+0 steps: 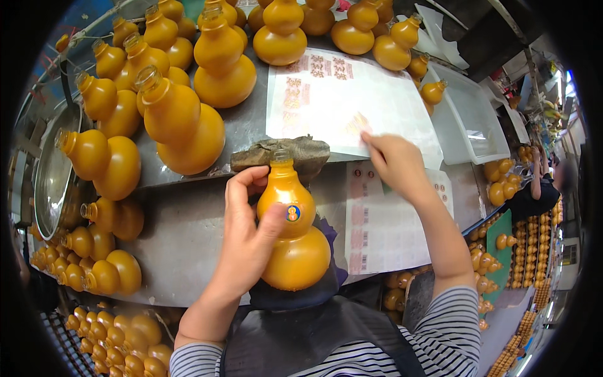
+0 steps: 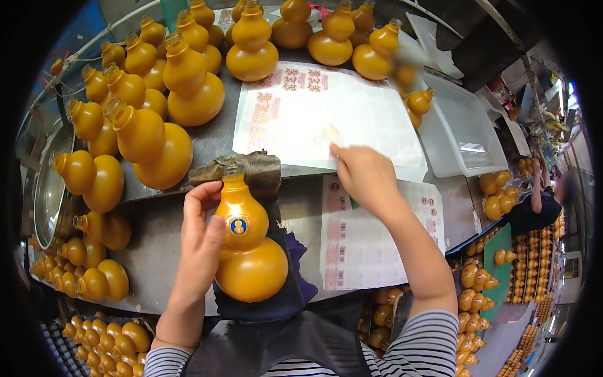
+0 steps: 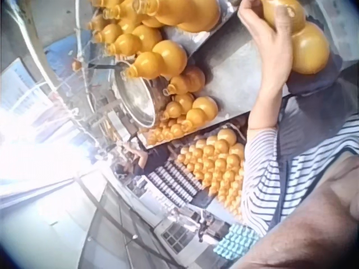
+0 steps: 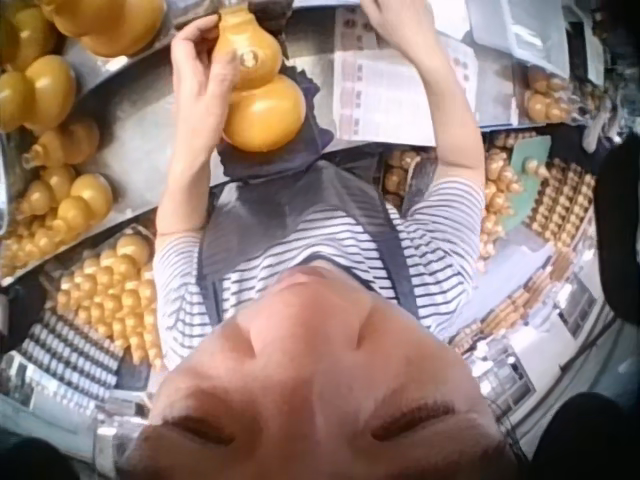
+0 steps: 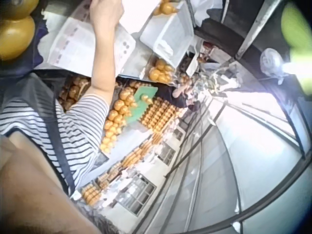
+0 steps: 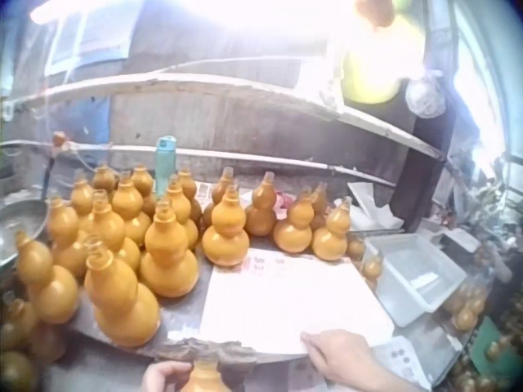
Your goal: The person repeatedly picks up small, yellow, double-gourd vessels from a metal tray, rubs their surfaces with a green abrasive pad, and applies a small blue sticker to the neck. The person then places the finished gourds into a metal bowl filled with water before retrieving the next one.
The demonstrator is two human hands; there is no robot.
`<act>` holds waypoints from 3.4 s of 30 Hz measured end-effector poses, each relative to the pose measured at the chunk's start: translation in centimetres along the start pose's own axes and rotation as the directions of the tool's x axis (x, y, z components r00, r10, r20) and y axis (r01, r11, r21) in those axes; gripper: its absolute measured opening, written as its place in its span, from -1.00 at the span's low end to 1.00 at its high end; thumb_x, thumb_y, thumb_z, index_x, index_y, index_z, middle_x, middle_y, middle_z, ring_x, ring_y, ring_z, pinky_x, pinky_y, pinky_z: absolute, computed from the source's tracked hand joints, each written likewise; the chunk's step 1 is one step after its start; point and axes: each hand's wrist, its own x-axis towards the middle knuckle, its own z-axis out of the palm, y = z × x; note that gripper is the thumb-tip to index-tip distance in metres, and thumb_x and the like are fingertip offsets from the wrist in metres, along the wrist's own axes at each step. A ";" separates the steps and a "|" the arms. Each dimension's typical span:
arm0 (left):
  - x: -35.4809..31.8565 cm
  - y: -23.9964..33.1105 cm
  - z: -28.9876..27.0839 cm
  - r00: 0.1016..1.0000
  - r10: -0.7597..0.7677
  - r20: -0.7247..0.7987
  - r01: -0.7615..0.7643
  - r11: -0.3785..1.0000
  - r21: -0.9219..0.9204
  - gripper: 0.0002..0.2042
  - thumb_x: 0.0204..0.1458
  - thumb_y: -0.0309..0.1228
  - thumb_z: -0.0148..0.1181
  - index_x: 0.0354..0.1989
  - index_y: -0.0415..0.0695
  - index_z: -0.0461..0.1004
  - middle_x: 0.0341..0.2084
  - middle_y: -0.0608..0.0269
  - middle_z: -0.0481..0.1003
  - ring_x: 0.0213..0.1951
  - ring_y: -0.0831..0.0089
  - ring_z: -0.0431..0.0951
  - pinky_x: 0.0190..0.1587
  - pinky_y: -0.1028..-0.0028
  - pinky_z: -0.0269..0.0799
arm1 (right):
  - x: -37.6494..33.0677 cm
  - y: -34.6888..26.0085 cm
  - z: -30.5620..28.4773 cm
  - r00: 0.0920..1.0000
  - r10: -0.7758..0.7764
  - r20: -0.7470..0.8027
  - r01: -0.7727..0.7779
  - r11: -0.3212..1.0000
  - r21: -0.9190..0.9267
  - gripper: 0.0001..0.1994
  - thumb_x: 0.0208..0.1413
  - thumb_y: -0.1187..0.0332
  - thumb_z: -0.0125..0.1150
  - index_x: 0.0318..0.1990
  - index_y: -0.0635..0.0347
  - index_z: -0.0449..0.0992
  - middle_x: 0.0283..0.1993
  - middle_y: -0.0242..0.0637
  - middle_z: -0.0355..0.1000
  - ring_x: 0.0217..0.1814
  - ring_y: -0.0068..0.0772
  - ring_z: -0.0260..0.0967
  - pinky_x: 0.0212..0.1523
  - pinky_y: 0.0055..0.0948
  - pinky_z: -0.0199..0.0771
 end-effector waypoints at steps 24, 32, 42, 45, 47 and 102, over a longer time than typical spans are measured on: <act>-8.3 -2.9 -1.1 0.945 0.308 0.106 -0.323 0.842 0.433 -0.16 -0.43 -0.68 0.42 0.19 -0.11 0.22 0.14 0.04 0.25 0.21 0.04 0.25 0.23 0.23 0.23 | -12.6 -15.7 -3.0 0.769 -0.466 -0.438 0.464 0.878 -0.119 -0.70 -0.22 0.42 0.39 -0.21 0.14 0.64 -0.24 -0.41 0.53 -0.22 -0.44 0.41 -0.27 -0.53 0.53; -8.4 -2.2 -2.0 0.884 0.461 0.083 -0.465 0.846 0.262 -0.52 -0.11 -0.44 0.39 0.06 -0.09 0.44 0.15 0.03 0.24 0.21 0.16 0.28 0.26 0.15 0.20 | -12.5 -14.2 -2.0 0.777 -0.305 -0.551 0.456 0.876 0.158 -0.63 -0.18 0.37 0.42 -0.11 0.05 0.63 -0.52 -0.46 0.38 -0.50 -0.46 0.28 -0.52 -0.53 0.34; -8.0 -2.1 -1.0 0.851 0.504 0.148 -0.524 0.800 0.292 -0.66 -0.11 -0.49 0.37 -0.08 -0.10 0.59 0.13 0.06 0.29 0.19 0.16 0.32 0.21 0.12 0.31 | -12.3 -12.3 1.1 0.862 -0.277 -0.424 0.428 0.845 0.319 -0.59 -0.02 0.19 0.31 0.00 0.14 0.59 -0.59 -0.41 0.36 -0.62 -0.47 0.15 -0.55 -0.51 0.17; -7.9 -2.4 -1.2 0.851 0.505 0.141 -0.523 0.799 0.297 -0.64 -0.09 -0.47 0.36 -0.04 -0.09 0.58 0.13 0.05 0.31 0.17 0.16 0.35 0.18 0.15 0.35 | -12.3 -12.6 1.2 0.854 -0.279 -0.439 0.444 0.831 0.335 -0.59 -0.03 0.19 0.31 0.00 0.13 0.59 -0.57 -0.42 0.38 -0.62 -0.49 0.15 -0.55 -0.52 0.17; -7.5 -2.7 -1.2 0.852 0.503 0.147 -0.522 0.796 0.306 -0.64 -0.07 -0.46 0.34 -0.02 -0.09 0.58 0.11 0.05 0.33 0.15 0.16 0.37 0.16 0.17 0.37 | -12.0 -12.3 1.9 0.860 -0.262 -0.437 0.436 0.823 0.365 -0.59 -0.03 0.19 0.31 0.00 0.13 0.59 -0.54 -0.42 0.41 -0.62 -0.49 0.15 -0.55 -0.52 0.17; -6.6 -3.4 -1.7 0.860 0.457 0.228 -0.508 0.811 0.289 -0.49 0.00 -0.25 0.31 0.11 -0.24 0.43 0.20 0.01 0.29 0.16 0.30 0.38 0.19 0.37 0.31 | -15.3 -15.9 2.2 0.869 0.261 -0.419 0.266 0.469 0.843 -0.70 -0.01 0.55 0.38 -0.15 0.31 0.40 -0.23 -0.33 0.37 -0.26 -0.66 0.36 -0.24 -0.68 0.42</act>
